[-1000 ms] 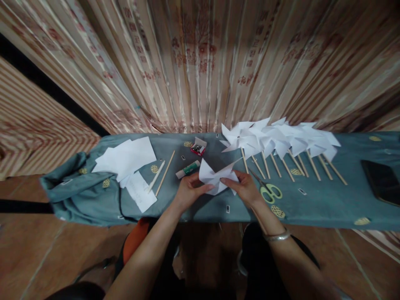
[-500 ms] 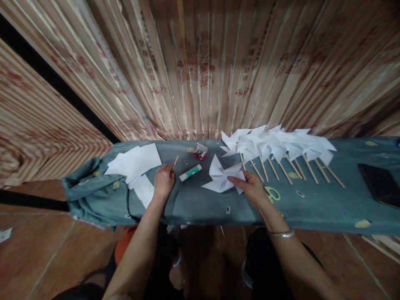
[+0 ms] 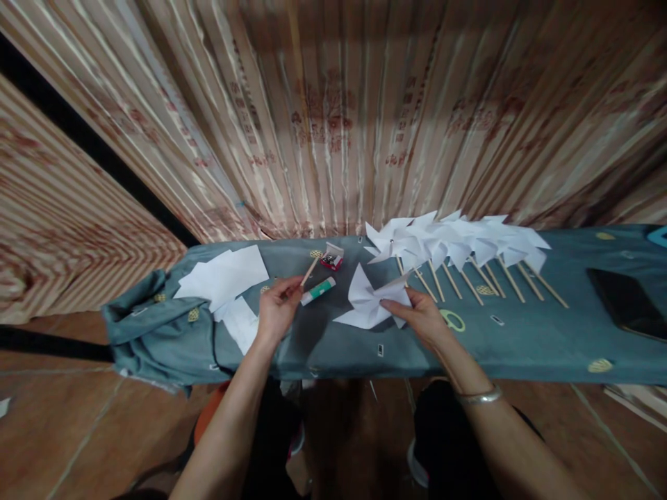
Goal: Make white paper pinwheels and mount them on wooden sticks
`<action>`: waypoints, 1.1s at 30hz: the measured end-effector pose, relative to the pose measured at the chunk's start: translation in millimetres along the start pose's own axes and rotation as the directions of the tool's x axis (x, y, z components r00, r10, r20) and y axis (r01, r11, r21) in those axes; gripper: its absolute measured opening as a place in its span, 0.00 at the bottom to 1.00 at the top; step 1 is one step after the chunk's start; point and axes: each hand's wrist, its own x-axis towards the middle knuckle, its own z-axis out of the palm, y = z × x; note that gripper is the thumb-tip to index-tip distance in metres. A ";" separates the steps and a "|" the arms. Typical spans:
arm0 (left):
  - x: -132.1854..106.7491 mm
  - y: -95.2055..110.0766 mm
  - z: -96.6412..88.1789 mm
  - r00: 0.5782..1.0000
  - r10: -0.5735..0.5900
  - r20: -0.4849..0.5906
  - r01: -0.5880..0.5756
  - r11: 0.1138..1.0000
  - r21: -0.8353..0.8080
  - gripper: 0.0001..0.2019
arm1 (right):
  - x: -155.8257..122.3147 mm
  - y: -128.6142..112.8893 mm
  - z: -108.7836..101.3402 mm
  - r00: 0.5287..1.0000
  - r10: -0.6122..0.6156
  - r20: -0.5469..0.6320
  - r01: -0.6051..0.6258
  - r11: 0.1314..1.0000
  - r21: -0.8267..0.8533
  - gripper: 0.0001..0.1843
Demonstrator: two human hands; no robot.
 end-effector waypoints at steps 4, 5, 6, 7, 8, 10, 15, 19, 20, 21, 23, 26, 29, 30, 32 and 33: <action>-29.0 17.3 9.1 0.960 -0.214 0.179 0.266 0.894 -0.361 0.17 | -17.4 -12.3 3.6 0.991 -0.006 0.137 0.020 0.995 -0.097 0.15; -34.9 19.7 12.9 0.937 -0.251 0.244 0.334 0.848 -0.411 0.17 | -21.7 -14.7 5.4 0.985 0.001 0.172 0.021 0.992 -0.127 0.14; -39.9 21.5 17.2 0.909 -0.284 0.304 0.398 0.805 -0.440 0.17 | -25.5 -16.6 7.6 0.979 0.009 0.204 0.023 0.988 -0.155 0.13; -44.1 23.0 21.8 0.886 -0.311 0.344 0.448 0.766 -0.462 0.18 | -28.9 -18.0 9.9 0.972 0.014 0.234 0.029 0.983 -0.179 0.13; -47.7 24.2 26.5 0.866 -0.331 0.376 0.486 0.734 -0.475 0.18 | -31.8 -19.0 12.2 0.966 0.016 0.260 0.037 0.980 -0.196 0.12; -53.6 26.2 35.2 0.818 -0.365 0.444 0.560 0.683 -0.470 0.18 | -36.5 -20.6 16.4 0.955 0.002 0.295 0.066 0.973 -0.220 0.12; -65.2 31.5 48.4 0.697 -0.444 0.564 0.704 0.574 -0.418 0.20 | -46.1 -27.7 21.0 0.954 -0.165 0.250 0.243 0.913 -0.326 0.07; -70.6 34.8 53.0 0.688 -0.425 0.588 0.710 0.559 -0.427 0.14 | -53.1 -30.4 19.2 0.911 -0.343 0.230 0.410 0.821 -0.398 0.06; -71.3 35.1 53.8 0.693 -0.419 0.587 0.707 0.558 -0.435 0.12 | -54.6 -29.5 18.3 0.893 -0.385 0.232 0.449 0.796 -0.407 0.06; -71.7 35.0 54.6 0.694 -0.415 0.588 0.705 0.558 -0.438 0.11 | -55.8 -28.1 17.4 0.874 -0.423 0.239 0.486 0.769 -0.415 0.06; -72.2 33.7 55.7 0.693 -0.410 0.593 0.702 0.570 -0.427 0.08 | -57.5 -25.1 15.5 0.835 -0.486 0.260 0.550 0.716 -0.429 0.08; -73.0 29.5 56.2 0.718 -0.384 0.581 0.665 0.626 -0.408 0.08 | -59.1 -22.8 13.6 0.782 -0.543 0.305 0.621 0.644 -0.446 0.10; -74.4 25.5 54.6 0.744 -0.343 0.573 0.618 0.678 -0.397 0.08 | -61.1 -24.3 12.6 0.763 -0.568 0.308 0.640 0.602 -0.477 0.10; -75.0 24.7 53.6 0.744 -0.326 0.583 0.609 0.690 -0.391 0.08 | -62.0 -25.3 12.4 0.761 -0.576 0.300 0.640 0.591 -0.491 0.10; -75.9 24.3 51.4 0.741 -0.279 0.610 0.589 0.706 -0.393 0.07 | -64.0 -27.4 11.6 0.748 -0.599 0.286 0.647 0.560 -0.518 0.10; -76.2 24.7 50.3 0.740 -0.256 0.622 0.581 0.708 -0.401 0.07 | -65.0 -28.3 11.1 0.737 -0.613 0.284 0.654 0.541 -0.528 0.10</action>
